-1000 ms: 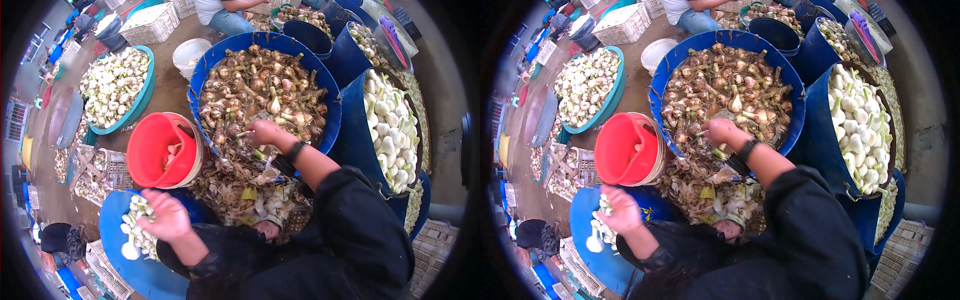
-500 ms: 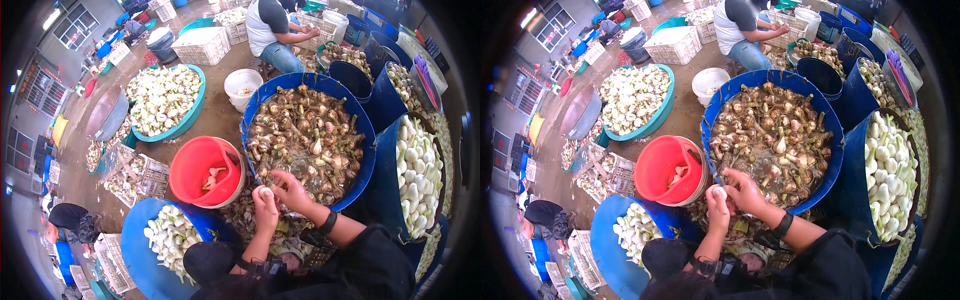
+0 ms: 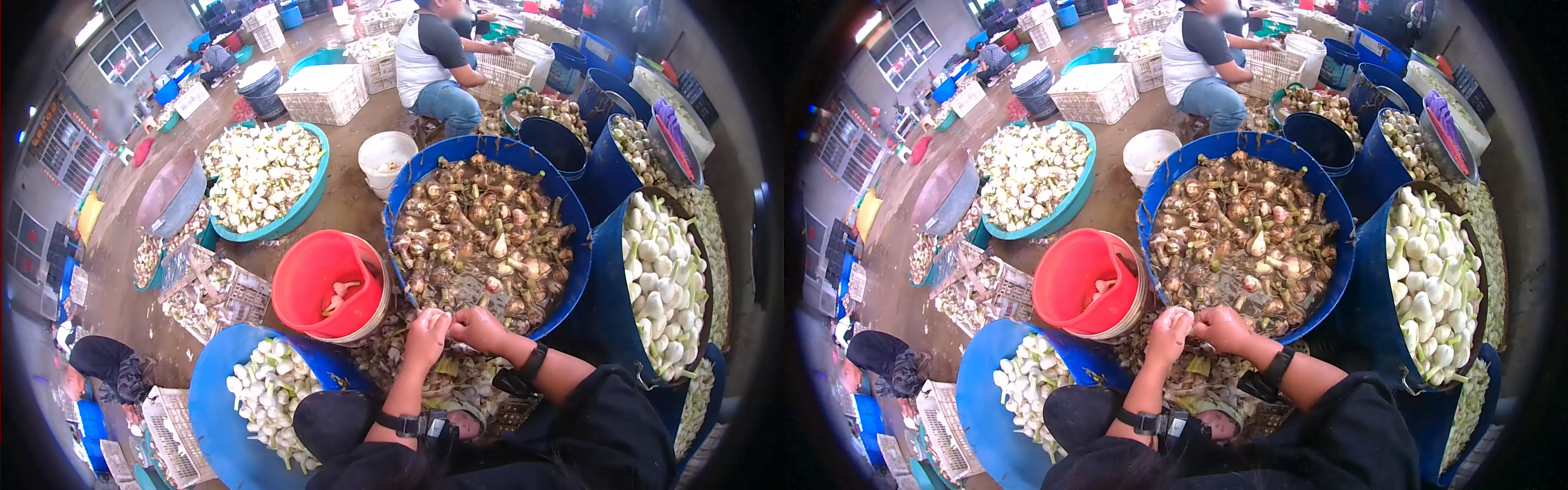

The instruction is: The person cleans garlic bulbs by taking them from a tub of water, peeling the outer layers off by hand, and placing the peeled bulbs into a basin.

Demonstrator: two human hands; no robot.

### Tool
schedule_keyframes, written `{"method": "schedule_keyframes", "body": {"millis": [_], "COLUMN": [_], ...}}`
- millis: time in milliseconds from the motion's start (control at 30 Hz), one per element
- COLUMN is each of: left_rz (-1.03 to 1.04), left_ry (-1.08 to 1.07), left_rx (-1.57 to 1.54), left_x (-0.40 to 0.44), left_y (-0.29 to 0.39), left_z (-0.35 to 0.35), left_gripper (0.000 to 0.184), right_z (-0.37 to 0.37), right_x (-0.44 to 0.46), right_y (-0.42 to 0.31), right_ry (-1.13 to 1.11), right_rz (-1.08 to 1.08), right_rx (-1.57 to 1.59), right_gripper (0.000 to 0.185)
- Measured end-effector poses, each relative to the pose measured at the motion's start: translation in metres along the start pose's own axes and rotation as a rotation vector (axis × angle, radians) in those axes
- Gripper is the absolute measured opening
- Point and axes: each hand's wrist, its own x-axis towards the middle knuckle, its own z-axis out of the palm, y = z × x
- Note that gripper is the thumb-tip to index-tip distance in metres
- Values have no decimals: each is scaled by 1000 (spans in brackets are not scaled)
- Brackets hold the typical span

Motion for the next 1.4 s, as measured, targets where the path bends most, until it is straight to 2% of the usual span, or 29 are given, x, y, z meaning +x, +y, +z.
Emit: {"method": "schedule_keyframes", "body": {"millis": [33, 100, 133, 167, 233, 267, 300, 333, 367, 400, 433, 467, 500, 567, 633, 667, 700, 733, 767, 833, 900, 933, 967, 1033, 1067, 1100, 1167, 1233, 1400], "left_rz": [-3, -2, 32, 66, 70, 51, 31, -125, -129, 223, 577, 599, 727, 722, 370, 166, 61, -64, -190, -363, -372, -379, -311, -251, -61, 127, 192, 565, 719], "left_ry": [-4, -13, -30, -49, -63, -122, -181, -298, -308, -197, -79, -103, -68, 60, 186, 182, 162, 183, 206, 207, 126, 129, 193, 238, 278, 312, 339, 382, 424], "left_rx": [13, 24, 2, -18, -142, 5, 152, 219, 219, 497, 761, 840, 930, 832, 308, -149, -415, -695, -973, -1109, -1250, -1250, -1144, -1042, -786, -527, -393, -44, 302], "left_x": [-2, -2, -1, 0, -5, -7, -8, -12, -16, -20, -25, -24, -20, -20, -18, -9, -8, -8, -9, -6, -10, -10, -8, -7, -8, -9, -14, -17, -22], "left_y": [4, 6, 3, 2, 18, 18, 21, 24, 27, 28, 26, 21, 19, 26, 19, 8, 8, 11, 13, 14, 20, 22, 25, 29, 31, 34, 43, 43, 48], "left_z": [1, -1, -3, -4, -3, -4, -5, -5, -1, 5, 10, 10, 11, 11, 13, 12, 6, 0, -7, -22, -31, -30, -25, -15, -9, -3, 4, 5, 4], "left_gripper": [20, 21, 24, 27, 36, 37, 39, 42, 42, 42, 43, 44, 33, 27, 23, 22, 22, 20, 19, 23, 25, 25, 23, 22, 18, 15, 12, 12, 16], "right_z": [4, 14, 15, 18, 20, 16, 13, 11, 10, 17, 17, 17, 12, 13, 21, 21, 22, 26, 26, 12, -13, -24, -34, -39, -28, -27, -30, -27, -11], "right_x": [3, 4, 2, -1, -9, -13, -13, -12, -13, -3, 5, 5, 3, 2, -1, -10, -17, -26, -34, -54, -64, -64, -65, -67, -60, -51, -36, -25, -14], "right_y": [8, 22, 23, 23, 18, 18, 18, 19, 22, 38, 42, 48, 39, 35, 26, 17, 11, 18, 23, 18, 11, 11, 9, -17, -13, -22, -35, -42, -35], "right_ry": [6, -76, -37, -27, 237, 320, 327, 328, 325, 344, 192, 170, 146, 54, 67, 79, 88, 43, 41, 161, 243, 223, 204, -7, 156, 193, 315, 315, 341], "right_rz": [-1, 152, 207, 210, -265, -346, -337, -148, 42, 110, 202, 262, 328, 339, 162, 79, -8, -80, -70, -318, -428, -427, -423, -166, -263, -186, -55, -53, -64], "right_rx": [-3, 530, 647, 648, 404, 186, 185, 183, 181, 335, 783, 894, 1006, 1145, 1557, 1569, 1580, 1388, 1389, 1113, 1453, 1210, 963, 124, -65, 106, 179, 216, 299], "right_gripper": [17, 21, 20, 20, 21, 22, 22, 20, 18, 16, 20, 20, 20, 16, 16, 16, 16, 16, 16, 12, 12, 15, 18, 24, 26, 25, 25, 24, 21]}}
